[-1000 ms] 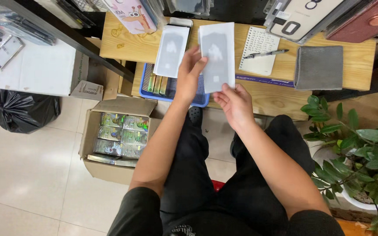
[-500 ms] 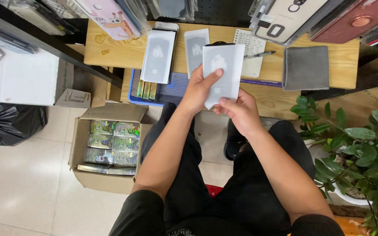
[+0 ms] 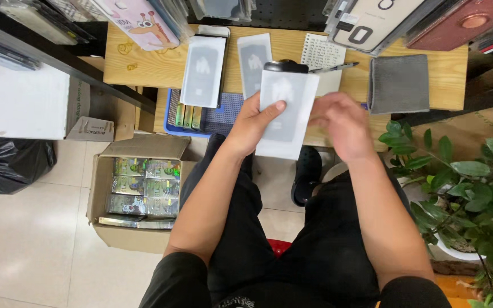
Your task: The person picks up several mobile phone screen protectors by hand, moves them between a blue plastic tray and their lap, and finally gathers the stack to place them into a product box.
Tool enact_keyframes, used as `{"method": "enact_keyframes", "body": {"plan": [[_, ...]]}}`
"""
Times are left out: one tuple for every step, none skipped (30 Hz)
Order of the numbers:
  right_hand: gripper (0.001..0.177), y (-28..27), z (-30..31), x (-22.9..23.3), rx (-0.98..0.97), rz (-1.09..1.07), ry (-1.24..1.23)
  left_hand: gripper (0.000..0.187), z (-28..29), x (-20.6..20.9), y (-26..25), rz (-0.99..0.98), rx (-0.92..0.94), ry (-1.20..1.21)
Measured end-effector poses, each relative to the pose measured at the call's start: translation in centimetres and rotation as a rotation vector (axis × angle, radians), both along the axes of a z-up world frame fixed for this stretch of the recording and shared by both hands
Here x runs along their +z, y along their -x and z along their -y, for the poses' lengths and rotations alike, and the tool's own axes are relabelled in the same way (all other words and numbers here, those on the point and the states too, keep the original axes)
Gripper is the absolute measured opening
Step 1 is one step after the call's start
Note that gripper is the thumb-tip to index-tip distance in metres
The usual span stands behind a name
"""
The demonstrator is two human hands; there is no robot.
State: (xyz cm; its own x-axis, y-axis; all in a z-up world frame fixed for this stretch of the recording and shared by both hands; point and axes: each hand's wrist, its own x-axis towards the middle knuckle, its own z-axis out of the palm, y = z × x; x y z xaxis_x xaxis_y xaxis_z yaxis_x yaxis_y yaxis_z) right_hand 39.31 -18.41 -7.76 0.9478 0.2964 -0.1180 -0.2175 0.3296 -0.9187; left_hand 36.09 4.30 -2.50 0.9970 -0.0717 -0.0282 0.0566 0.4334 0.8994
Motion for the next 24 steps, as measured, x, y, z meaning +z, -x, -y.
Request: {"method": "enact_keyframes", "body": {"plan": [[0.051,-0.8,0.9,-0.2,0.037,0.003,-0.17,0.015,0.5,0.0,0.4,-0.014,-0.057,0.006],[0.074,-1.6,1.8,-0.4,0.073,0.008,-0.34,0.017,1.1,0.0,0.8,-0.028,-0.115,0.011],[0.074,-1.6,1.5,0.1,0.062,0.01,-0.34,0.017,1.7,0.6,1.3,-0.027,-0.126,0.011],[0.082,-1.7,1.2,0.5,0.154,0.034,-0.439,0.018,2.4,1.2,1.8,-0.062,-0.192,0.026],[0.09,-1.6,0.7,0.9,0.248,0.056,-0.54,0.018,2.9,1.8,2.4,-0.099,-0.257,0.039],[0.09,-1.1,0.6,2.0,0.238,0.057,-0.541,0.018,3.4,2.4,2.9,-0.101,-0.267,0.038],[0.085,-0.7,0.2,3.1,0.309,0.068,-0.562,0.023,3.7,3.1,3.3,-0.13,-0.32,0.09],[0.08,-0.4,-0.1,4.2,0.381,0.079,-0.582,0.027,4.0,3.7,3.8,-0.161,-0.373,0.143],[0.08,-0.4,0.0,3.9,0.382,0.08,-0.584,0.027,4.2,4.0,4.0,-0.159,-0.373,0.141],[0.081,-0.5,0.0,3.6,0.37,0.083,-0.571,0.026,4.4,4.3,4.2,-0.167,-0.374,0.179],[0.083,-0.5,0.1,3.3,0.359,0.086,-0.559,0.025,4.6,4.5,4.4,-0.174,-0.373,0.216],[0.083,-0.8,0.0,2.8,0.361,0.087,-0.561,0.025,4.7,4.0,4.0,-0.173,-0.371,0.214],[0.083,-1.0,0.1,2.4,0.37,0.108,-0.605,0.026,4.8,3.5,3.7,-0.171,-0.376,0.217],[0.083,-1.2,0.1,2.0,0.378,0.13,-0.65,0.027,5.0,2.9,3.4,-0.168,-0.38,0.219],[0.083,-1.3,0.1,1.9,0.374,0.129,-0.65,0.027,5.2,2.6,3.5,-0.171,-0.383,0.219],[0.083,-1.4,0.2,1.8,0.367,0.149,-0.665,0.026,5.5,2.2,3.5,-0.198,-0.38,0.236],[0.082,-1.5,0.2,1.8,0.36,0.169,-0.68,0.026,5.7,1.8,3.6,-0.223,-0.378,0.254],[0.082,-1.6,0.5,1.9,0.356,0.17,-0.679,0.026,5.9,1.2,3.6,-0.224,-0.382,0.254],[0.078,-1.8,0.7,2.0,0.354,0.195,-0.673,0.025,6.1,0.7,3.5,-0.242,-0.392,0.24],[0.074,-2.0,1.0,2.2,0.351,0.22,-0.666,0.025,6.2,0.1,3.4,-0.26,-0.401,0.227],[0.074,-2.6,1.6,2.0,0.349,0.221,-0.666,0.025,6.4,0.4,3.6,-0.26,-0.404,0.226],[0.072,-3.2,2.3,1.8,0.337,0.223,-0.699,0.025,6.5,0.6,3.7,-0.276,-0.423,0.213],[0.07,-3.8,2.9,1.6,0.326,0.225,-0.732,0.026,6.6,0.8,3.8,-0.292,-0.442,0.202],[0.07,-3.7,3.2,2.7,0.324,0.227,-0.731,0.026,6.4,-0.2,3.8,-0.291,-0.445,0.201]]}}
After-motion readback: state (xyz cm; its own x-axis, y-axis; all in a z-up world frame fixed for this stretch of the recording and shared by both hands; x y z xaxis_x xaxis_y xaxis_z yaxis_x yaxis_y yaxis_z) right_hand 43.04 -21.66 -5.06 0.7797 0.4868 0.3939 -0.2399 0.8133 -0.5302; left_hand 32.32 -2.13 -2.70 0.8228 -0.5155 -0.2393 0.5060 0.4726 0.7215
